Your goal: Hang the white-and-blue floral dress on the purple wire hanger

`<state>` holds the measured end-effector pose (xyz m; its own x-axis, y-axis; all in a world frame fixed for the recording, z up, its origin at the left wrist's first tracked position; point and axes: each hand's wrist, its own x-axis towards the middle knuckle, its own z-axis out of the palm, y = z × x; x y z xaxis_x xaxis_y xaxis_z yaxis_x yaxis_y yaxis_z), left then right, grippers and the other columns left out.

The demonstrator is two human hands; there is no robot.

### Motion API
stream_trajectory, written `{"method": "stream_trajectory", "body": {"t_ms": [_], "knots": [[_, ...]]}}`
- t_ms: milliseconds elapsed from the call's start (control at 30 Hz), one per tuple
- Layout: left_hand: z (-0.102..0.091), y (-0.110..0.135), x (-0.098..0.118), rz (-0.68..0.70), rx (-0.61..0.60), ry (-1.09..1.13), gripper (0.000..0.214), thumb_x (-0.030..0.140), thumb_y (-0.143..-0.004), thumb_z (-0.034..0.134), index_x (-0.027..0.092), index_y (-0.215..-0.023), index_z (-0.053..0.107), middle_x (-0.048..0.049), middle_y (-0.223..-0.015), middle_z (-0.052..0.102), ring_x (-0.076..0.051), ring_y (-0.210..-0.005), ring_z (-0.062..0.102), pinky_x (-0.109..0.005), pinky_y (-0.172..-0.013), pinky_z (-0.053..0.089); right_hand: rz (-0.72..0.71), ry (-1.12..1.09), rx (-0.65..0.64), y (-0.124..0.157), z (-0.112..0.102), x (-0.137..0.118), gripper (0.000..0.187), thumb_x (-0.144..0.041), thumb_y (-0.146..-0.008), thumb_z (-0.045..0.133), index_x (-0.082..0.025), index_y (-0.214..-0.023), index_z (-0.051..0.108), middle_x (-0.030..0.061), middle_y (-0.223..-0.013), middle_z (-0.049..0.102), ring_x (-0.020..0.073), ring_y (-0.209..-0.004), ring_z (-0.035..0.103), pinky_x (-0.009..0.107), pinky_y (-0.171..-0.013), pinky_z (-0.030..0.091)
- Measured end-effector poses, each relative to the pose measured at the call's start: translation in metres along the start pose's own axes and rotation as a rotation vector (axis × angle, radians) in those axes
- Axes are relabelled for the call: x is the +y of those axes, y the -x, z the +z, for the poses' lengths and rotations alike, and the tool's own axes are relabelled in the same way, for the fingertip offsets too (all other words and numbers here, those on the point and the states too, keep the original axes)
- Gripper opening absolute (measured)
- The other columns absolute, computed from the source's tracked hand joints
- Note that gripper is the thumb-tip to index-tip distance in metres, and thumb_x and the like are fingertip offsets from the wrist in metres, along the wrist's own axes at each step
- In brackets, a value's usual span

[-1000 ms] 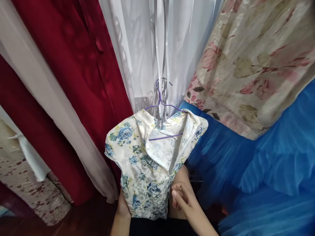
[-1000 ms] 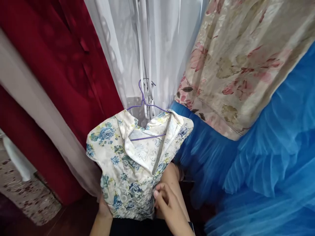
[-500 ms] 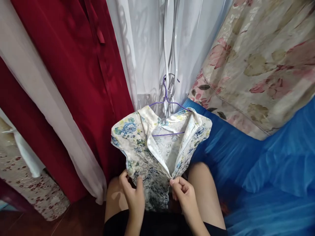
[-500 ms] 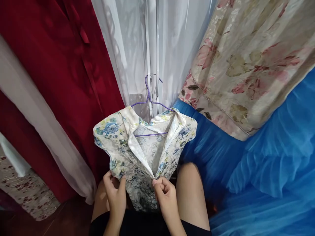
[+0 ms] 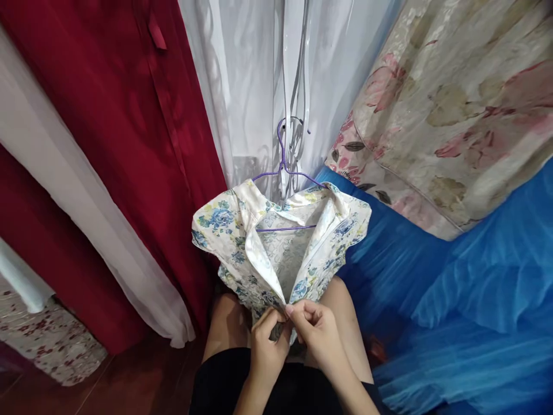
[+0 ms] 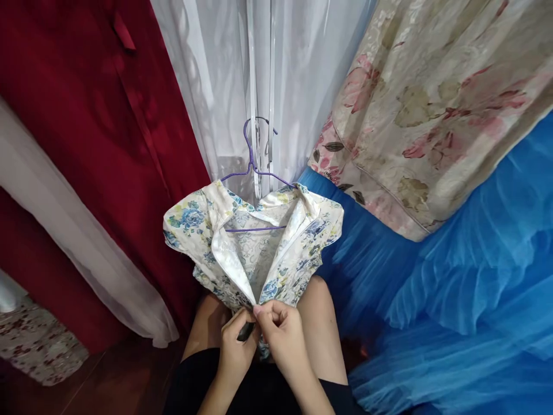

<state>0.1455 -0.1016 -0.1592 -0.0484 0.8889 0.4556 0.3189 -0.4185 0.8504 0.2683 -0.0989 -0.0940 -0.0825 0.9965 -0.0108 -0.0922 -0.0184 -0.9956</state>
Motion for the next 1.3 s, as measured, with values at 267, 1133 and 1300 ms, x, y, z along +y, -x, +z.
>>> {"method": "stream_trajectory", "body": {"t_ms": [267, 1133, 1300], "knots": [[0.034, 0.02, -0.001, 0.043, -0.017, -0.07, 0.027, 0.022, -0.094, 0.054, 0.022, -0.068, 0.045, -0.0011, -0.068, 0.052, -0.017, -0.064, 0.054, -0.029, -0.062, 0.041, -0.262, 0.041, 0.029, -0.081, -0.004, -0.1, 0.048, -0.045, -0.084, 0.071, -0.02, -0.05, 0.049, -0.0048, -0.041, 0.045, 0.0076, -0.041, 0.035, 0.025, -0.048, 0.028], [-0.068, -0.187, 0.158, 0.652, 0.118, -0.299, 0.012, 0.02, -0.098, 0.057, 0.02, -0.101, 0.069, -0.0033, -0.094, 0.07, -0.017, -0.091, 0.065, -0.029, -0.084, 0.05, -0.512, 0.284, 0.072, -0.101, -0.008, -0.116, 0.026, -0.034, -0.09, 0.06, -0.021, -0.071, 0.051, -0.0078, -0.05, 0.037, 0.009, -0.045, 0.032, 0.025, -0.047, 0.021], [-0.121, -0.216, 0.137, 0.372, 0.548, 0.094, 0.013, 0.03, -0.093, 0.066, 0.018, -0.098, 0.068, -0.0013, -0.088, 0.067, -0.015, -0.083, 0.063, -0.027, -0.079, 0.05, -0.418, 0.346, -0.014, -0.095, -0.021, -0.081, 0.03, -0.034, -0.091, 0.057, -0.022, -0.067, 0.045, -0.0076, -0.05, 0.037, 0.0099, -0.047, 0.033, 0.025, -0.049, 0.023]]}}
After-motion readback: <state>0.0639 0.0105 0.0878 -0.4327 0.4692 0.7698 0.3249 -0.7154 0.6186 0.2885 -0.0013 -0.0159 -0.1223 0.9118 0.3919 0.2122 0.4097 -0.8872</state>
